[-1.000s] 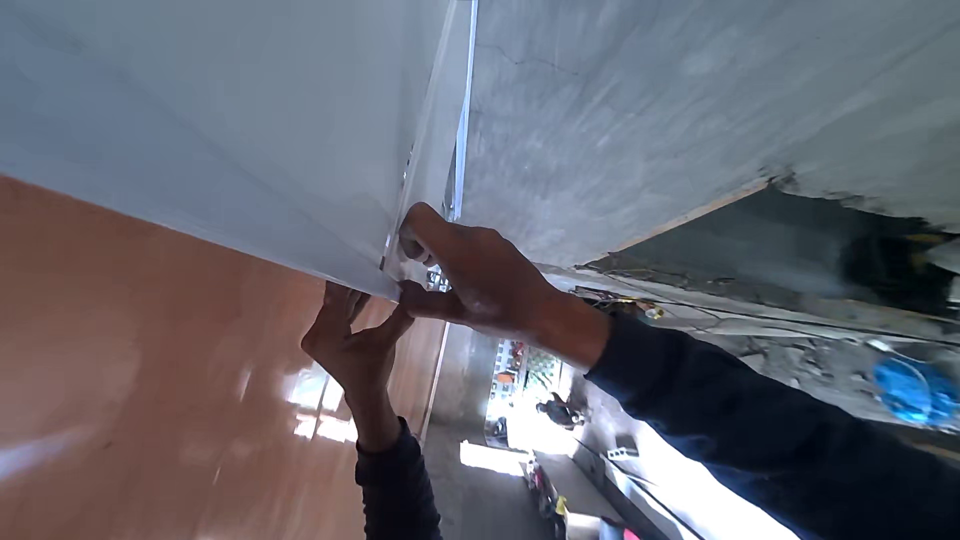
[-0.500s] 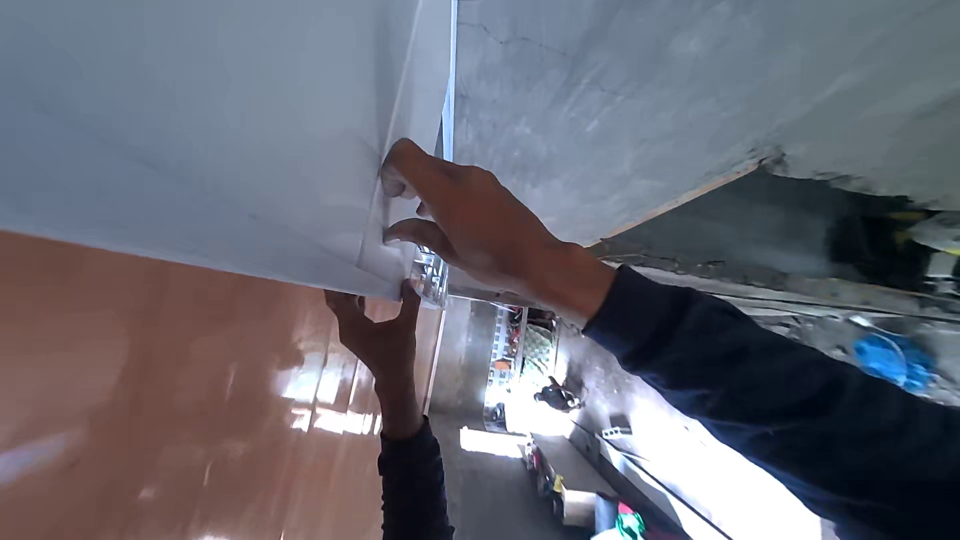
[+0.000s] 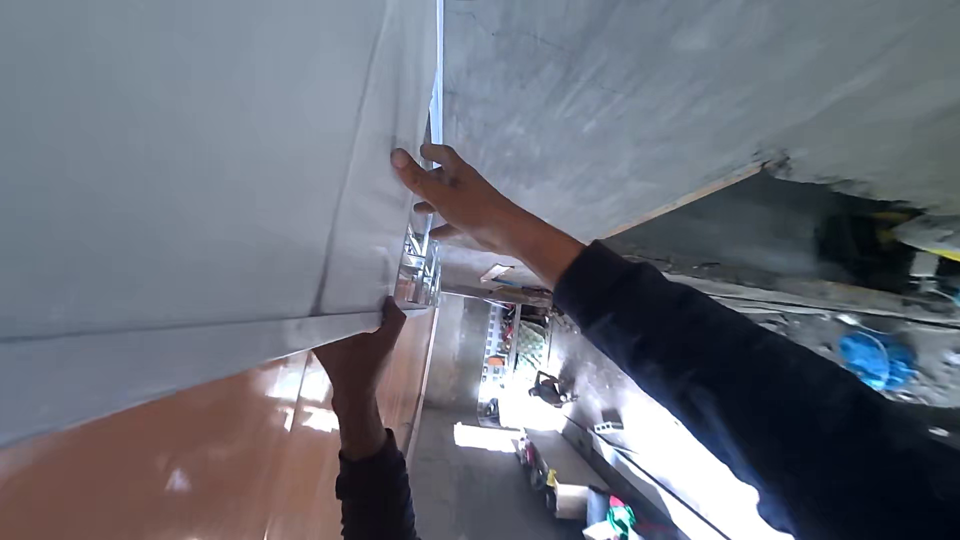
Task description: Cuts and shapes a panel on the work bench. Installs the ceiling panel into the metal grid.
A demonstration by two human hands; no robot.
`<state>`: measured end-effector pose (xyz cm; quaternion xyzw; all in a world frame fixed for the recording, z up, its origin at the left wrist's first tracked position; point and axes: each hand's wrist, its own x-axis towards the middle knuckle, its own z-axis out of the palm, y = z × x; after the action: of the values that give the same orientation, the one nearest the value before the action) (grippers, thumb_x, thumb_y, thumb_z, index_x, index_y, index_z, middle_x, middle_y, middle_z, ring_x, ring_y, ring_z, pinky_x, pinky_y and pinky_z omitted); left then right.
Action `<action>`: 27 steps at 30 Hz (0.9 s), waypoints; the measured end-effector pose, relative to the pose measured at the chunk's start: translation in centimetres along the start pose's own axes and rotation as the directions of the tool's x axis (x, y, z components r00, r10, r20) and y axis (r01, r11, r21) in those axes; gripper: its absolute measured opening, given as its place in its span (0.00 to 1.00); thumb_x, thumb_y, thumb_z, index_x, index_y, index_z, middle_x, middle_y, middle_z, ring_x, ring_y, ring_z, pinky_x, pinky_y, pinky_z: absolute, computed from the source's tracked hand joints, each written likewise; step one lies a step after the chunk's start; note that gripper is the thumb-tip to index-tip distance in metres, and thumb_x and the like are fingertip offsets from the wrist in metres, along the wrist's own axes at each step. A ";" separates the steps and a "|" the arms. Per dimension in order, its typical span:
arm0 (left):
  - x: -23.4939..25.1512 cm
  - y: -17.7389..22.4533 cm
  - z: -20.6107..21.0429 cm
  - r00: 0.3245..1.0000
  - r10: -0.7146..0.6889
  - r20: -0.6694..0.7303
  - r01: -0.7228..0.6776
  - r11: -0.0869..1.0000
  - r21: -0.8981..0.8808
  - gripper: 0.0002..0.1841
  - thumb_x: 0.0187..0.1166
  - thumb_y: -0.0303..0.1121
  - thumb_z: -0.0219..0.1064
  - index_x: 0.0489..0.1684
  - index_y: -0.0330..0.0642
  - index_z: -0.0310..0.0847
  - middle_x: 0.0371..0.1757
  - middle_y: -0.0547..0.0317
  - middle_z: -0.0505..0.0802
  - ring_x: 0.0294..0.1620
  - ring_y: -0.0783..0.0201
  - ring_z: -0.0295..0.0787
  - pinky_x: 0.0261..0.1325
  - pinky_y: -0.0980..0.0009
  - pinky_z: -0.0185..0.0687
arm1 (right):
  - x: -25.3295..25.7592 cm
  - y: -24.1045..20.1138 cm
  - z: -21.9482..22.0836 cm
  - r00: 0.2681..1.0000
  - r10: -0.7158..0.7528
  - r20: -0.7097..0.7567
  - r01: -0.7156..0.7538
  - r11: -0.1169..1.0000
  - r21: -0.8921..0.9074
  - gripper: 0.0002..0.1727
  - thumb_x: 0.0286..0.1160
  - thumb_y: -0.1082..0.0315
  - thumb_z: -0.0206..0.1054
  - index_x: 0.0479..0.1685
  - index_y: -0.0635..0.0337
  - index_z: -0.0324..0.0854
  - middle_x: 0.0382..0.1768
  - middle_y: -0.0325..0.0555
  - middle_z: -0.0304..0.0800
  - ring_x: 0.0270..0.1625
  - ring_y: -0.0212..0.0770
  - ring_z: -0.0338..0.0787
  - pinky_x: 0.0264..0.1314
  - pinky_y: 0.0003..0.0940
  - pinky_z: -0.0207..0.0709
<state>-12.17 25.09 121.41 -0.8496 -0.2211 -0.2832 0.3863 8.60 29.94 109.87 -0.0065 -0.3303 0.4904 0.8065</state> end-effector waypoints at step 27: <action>0.2 3.1 -1.9 0.985 -0.102 0.137 0.101 0.995 0.015 0.19 0.61 0.27 0.79 0.49 0.27 0.83 0.42 0.68 0.94 0.48 0.87 0.88 0.59 0.84 0.85 | 8.5 1.7 4.5 0.973 0.084 -0.217 0.057 0.817 0.574 0.49 0.82 0.24 0.34 0.73 0.59 0.76 0.62 0.56 0.88 0.66 0.48 0.88 0.66 0.54 0.85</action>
<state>-10.73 21.74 120.94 -0.8531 -0.2912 -0.2423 0.3588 7.45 36.18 117.28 0.1781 -0.0698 0.5687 0.8000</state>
